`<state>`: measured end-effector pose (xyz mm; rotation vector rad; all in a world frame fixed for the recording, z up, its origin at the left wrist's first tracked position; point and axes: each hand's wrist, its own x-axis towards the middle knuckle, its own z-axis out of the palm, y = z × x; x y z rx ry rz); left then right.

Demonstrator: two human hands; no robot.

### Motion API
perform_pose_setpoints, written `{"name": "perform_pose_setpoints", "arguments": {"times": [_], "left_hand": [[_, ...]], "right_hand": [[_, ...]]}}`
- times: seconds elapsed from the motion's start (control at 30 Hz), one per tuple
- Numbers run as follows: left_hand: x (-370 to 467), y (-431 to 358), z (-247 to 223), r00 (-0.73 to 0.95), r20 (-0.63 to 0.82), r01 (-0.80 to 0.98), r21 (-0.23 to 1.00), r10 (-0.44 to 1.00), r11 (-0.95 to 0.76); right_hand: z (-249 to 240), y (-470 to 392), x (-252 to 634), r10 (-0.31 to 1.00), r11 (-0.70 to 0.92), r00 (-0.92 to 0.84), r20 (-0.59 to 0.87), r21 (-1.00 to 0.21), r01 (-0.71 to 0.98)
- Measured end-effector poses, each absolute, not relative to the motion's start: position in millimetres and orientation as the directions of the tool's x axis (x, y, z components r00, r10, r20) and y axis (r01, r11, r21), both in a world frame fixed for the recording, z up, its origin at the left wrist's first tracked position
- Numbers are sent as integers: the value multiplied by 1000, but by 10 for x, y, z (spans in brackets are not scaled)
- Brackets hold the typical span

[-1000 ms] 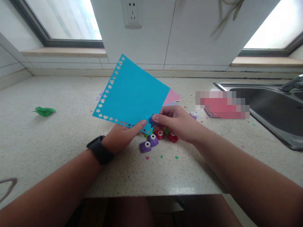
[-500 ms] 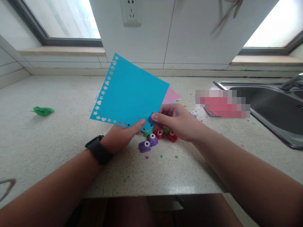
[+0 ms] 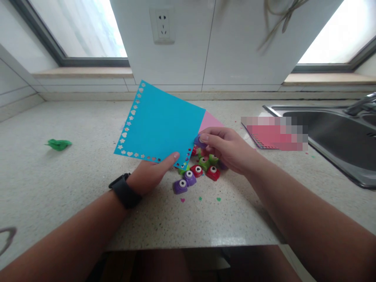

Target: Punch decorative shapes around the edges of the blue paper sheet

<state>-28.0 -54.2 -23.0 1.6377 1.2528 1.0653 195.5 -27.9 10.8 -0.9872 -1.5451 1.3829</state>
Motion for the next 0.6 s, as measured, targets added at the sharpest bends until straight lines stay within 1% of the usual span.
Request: {"name": "perform_pose_setpoints", "arguments": {"times": [0.07, 0.13, 0.17, 0.27, 0.33, 0.4, 0.5, 0.6], "left_hand": [[-288, -542, -229, 125, 103, 338, 931, 987, -140], [-295, -537, -228, 112, 40, 362, 929, 993, -79], [-297, -533, -228, 112, 17, 363, 930, 994, -57], [-297, -518, -224, 117, -16, 333, 943, 993, -24], [-297, -509, -224, 131, -28, 301, 954, 991, -13], [-305, -498, -232, 171, -21, 268, 963, 985, -26], [-332, -472, -270, 232, 6, 237, 969, 973, -62], [-362, -441, -316, 232, 1, 235, 970, 973, -57]], "right_hand": [[125, -233, 2028, 953, 143, -281, 112, -985, 93], [139, -191, 2101, 963, 212, -215, 163, -950, 229], [145, -174, 2133, 961, 251, -195, 196, -914, 319], [162, -139, 2201, 940, 341, -203, 274, -748, 570], [164, -121, 2219, 929, 368, -241, 281, -630, 684], [150, -99, 2221, 930, 364, -262, 258, -539, 760], [103, -60, 2206, 941, 327, -242, 238, -447, 833], [51, -33, 2190, 944, 305, -229, 239, -356, 884]]}}
